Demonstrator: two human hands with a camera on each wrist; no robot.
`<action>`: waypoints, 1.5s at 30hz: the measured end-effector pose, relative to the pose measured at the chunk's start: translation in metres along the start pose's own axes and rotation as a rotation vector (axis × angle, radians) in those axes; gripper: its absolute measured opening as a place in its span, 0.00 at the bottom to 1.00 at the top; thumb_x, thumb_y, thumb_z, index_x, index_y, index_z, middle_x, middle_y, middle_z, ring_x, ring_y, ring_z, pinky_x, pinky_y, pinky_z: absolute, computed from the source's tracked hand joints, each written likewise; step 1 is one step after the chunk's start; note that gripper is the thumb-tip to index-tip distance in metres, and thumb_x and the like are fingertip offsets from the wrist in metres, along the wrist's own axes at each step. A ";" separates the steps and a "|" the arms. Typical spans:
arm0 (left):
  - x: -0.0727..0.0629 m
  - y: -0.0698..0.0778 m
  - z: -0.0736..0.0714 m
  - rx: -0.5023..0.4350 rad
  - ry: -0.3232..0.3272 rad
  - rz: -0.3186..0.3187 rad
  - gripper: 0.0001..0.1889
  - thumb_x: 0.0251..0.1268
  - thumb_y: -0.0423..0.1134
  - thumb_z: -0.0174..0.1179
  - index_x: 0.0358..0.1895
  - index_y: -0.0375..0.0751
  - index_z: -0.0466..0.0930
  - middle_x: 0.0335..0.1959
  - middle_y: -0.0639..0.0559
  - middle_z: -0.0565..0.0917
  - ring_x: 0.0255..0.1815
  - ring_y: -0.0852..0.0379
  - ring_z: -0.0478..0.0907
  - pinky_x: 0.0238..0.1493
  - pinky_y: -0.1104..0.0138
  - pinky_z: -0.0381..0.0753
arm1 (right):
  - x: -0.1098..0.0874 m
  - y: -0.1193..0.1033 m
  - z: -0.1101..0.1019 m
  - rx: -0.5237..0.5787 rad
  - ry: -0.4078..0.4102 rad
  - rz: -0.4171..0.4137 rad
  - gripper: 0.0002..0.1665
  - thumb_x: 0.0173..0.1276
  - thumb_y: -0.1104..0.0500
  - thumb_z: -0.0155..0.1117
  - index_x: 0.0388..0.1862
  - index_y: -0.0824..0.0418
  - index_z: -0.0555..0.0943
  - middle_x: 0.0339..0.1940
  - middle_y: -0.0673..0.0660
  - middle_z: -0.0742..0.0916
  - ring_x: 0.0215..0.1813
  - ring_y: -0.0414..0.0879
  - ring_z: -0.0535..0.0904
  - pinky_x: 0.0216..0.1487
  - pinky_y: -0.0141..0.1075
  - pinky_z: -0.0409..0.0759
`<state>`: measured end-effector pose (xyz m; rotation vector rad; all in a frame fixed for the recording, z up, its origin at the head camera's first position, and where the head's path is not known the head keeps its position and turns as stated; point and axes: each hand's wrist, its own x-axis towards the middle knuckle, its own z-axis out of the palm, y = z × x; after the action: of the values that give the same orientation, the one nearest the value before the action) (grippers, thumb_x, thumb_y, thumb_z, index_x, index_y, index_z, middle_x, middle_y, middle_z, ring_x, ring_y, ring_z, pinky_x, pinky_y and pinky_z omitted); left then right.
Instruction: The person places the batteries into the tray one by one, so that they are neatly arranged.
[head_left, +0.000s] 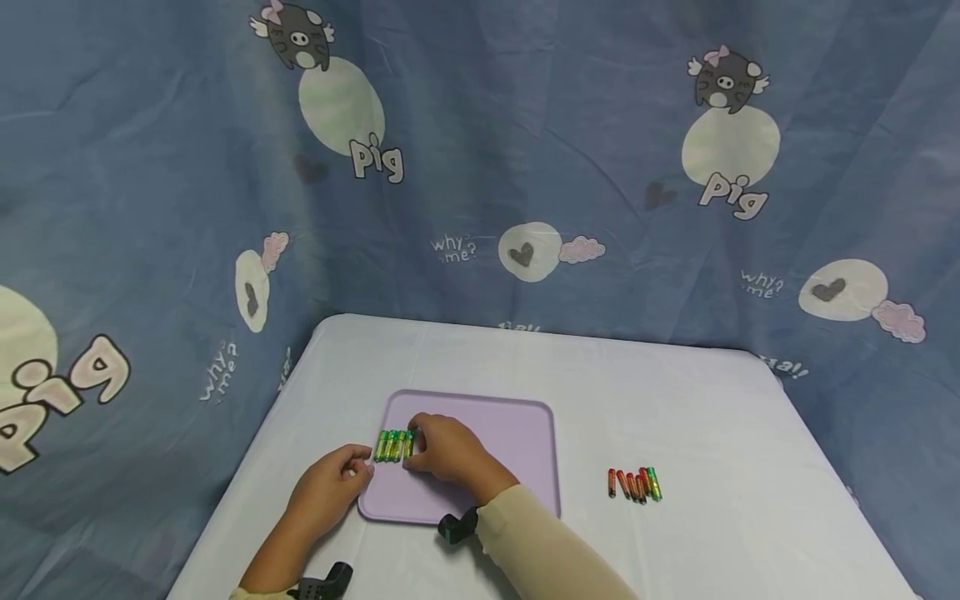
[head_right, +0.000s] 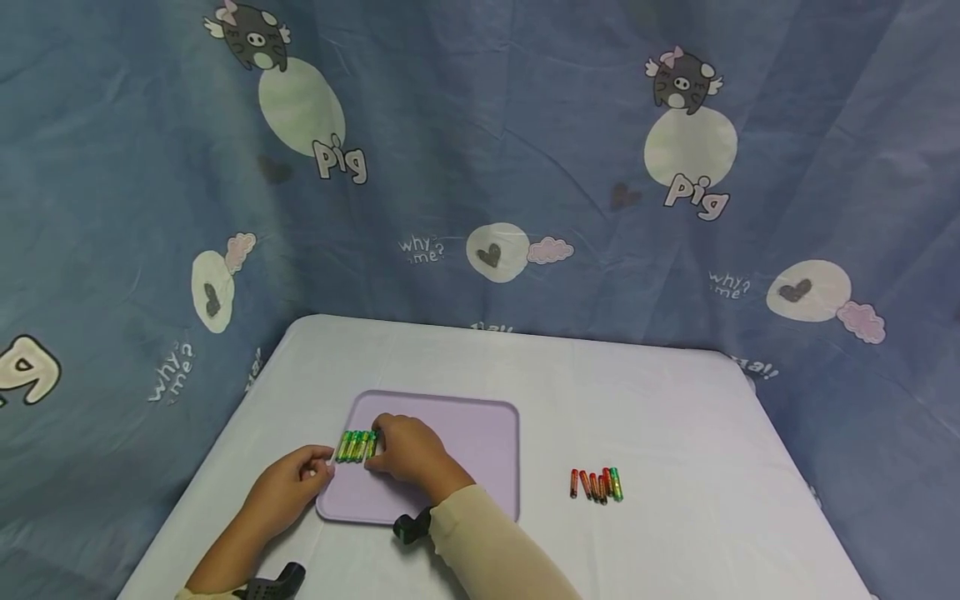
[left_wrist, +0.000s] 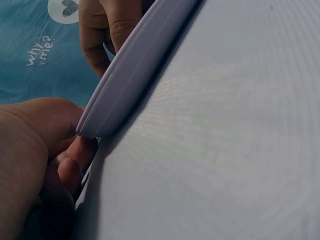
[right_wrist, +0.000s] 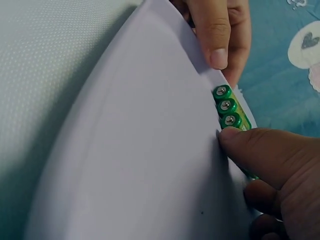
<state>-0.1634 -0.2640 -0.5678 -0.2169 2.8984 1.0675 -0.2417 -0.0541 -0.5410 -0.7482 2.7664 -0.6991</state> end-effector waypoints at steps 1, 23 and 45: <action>0.000 0.000 0.000 -0.002 -0.001 0.001 0.20 0.72 0.47 0.63 0.62 0.44 0.83 0.36 0.57 0.80 0.36 0.57 0.72 0.39 0.61 0.70 | 0.001 0.000 0.001 -0.007 0.002 0.003 0.31 0.60 0.45 0.82 0.59 0.52 0.83 0.29 0.41 0.80 0.32 0.37 0.74 0.38 0.33 0.72; 0.002 -0.001 -0.001 -0.002 0.005 0.014 0.19 0.71 0.44 0.64 0.61 0.43 0.84 0.34 0.57 0.80 0.34 0.58 0.72 0.38 0.62 0.69 | -0.003 0.000 -0.002 0.070 -0.005 0.047 0.44 0.57 0.41 0.83 0.70 0.53 0.78 0.44 0.44 0.85 0.45 0.38 0.77 0.55 0.37 0.78; 0.002 -0.002 0.004 -0.011 0.008 -0.007 0.20 0.70 0.45 0.65 0.61 0.42 0.83 0.36 0.58 0.82 0.34 0.58 0.73 0.37 0.62 0.70 | -0.063 0.059 -0.054 0.203 0.165 0.068 0.35 0.66 0.45 0.77 0.68 0.56 0.79 0.42 0.48 0.84 0.41 0.42 0.78 0.46 0.40 0.78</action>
<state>-0.1651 -0.2629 -0.5724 -0.2325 2.8969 1.0845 -0.2292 0.0444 -0.5186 -0.5757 2.7917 -1.0524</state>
